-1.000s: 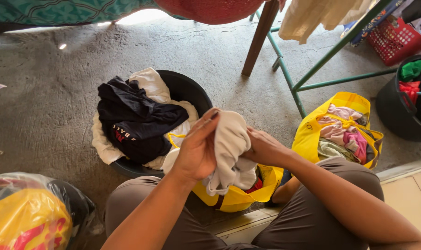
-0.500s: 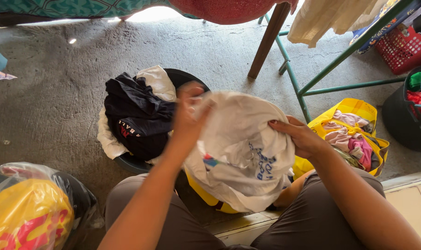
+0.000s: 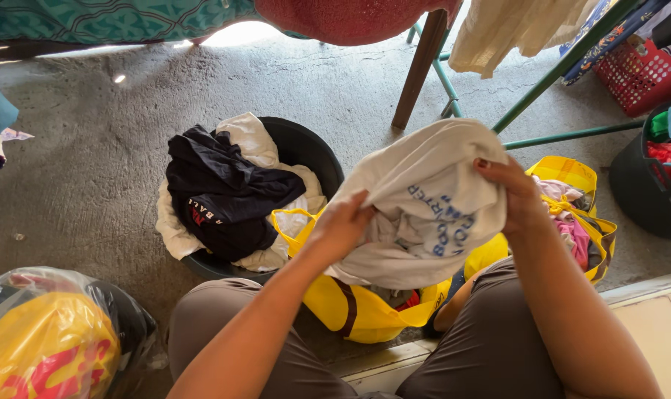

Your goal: The person sits on the floor and folds various pieces of clothing, including a patterned cloth, a white shirt, a yellow shirt, and a black t-shirt. They place each folded item into a black bucket positioned in front of them.

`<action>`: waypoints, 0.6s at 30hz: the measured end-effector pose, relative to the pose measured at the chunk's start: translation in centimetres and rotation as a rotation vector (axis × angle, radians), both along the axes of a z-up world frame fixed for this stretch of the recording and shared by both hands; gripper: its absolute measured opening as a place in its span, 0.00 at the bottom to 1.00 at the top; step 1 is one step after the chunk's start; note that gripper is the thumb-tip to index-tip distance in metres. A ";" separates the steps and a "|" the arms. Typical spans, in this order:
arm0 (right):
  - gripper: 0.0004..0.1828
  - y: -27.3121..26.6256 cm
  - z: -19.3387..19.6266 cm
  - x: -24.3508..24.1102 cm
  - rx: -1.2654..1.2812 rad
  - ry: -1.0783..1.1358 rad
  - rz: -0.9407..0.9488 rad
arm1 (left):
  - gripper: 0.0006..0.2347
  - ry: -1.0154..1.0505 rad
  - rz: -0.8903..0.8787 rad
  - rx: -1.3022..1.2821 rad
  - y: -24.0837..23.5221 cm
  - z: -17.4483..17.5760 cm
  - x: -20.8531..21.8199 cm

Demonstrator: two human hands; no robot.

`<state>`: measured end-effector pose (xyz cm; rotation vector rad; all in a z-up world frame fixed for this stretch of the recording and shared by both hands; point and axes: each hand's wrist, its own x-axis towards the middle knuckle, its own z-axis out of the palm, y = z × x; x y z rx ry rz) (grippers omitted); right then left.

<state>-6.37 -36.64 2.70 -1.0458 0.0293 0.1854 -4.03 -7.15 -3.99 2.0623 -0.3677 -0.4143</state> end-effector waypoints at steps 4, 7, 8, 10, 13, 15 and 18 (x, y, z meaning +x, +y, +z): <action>0.24 -0.8 1.8 0.5 -0.593 -0.076 -0.092 | 0.16 0.375 0.062 -0.721 0.9 -0.6 1.0; 0.21 -0.4 1.3 1.2 -0.935 -0.056 -0.157 | 0.15 0.558 0.155 -0.941 1.2 -0.7 0.6; 0.21 -0.1 0.9 1.4 -1.044 -0.191 -0.168 | 0.15 0.590 0.183 -0.964 1.2 -0.8 0.4; 0.22 0.6 0.3 1.7 -1.253 -0.472 -0.183 | 0.15 0.649 0.239 -1.011 1.1 -0.6 0.2; 0.12 2.1 0.1 0.6 -1.099 -0.442 0.068 | 0.15 0.678 0.226 -1.108 0.5 -0.3 0.2; 0.14 3.7 -0.3 0.0 -1.123 -0.327 0.232 | 0.14 0.683 0.218 -1.169 0.3 -0.1 0.3; 0.17 6.1 -1.5 -0.7 -1.221 -0.399 0.316 | 0.15 0.664 0.231 -1.143 0.3 0.1 0.4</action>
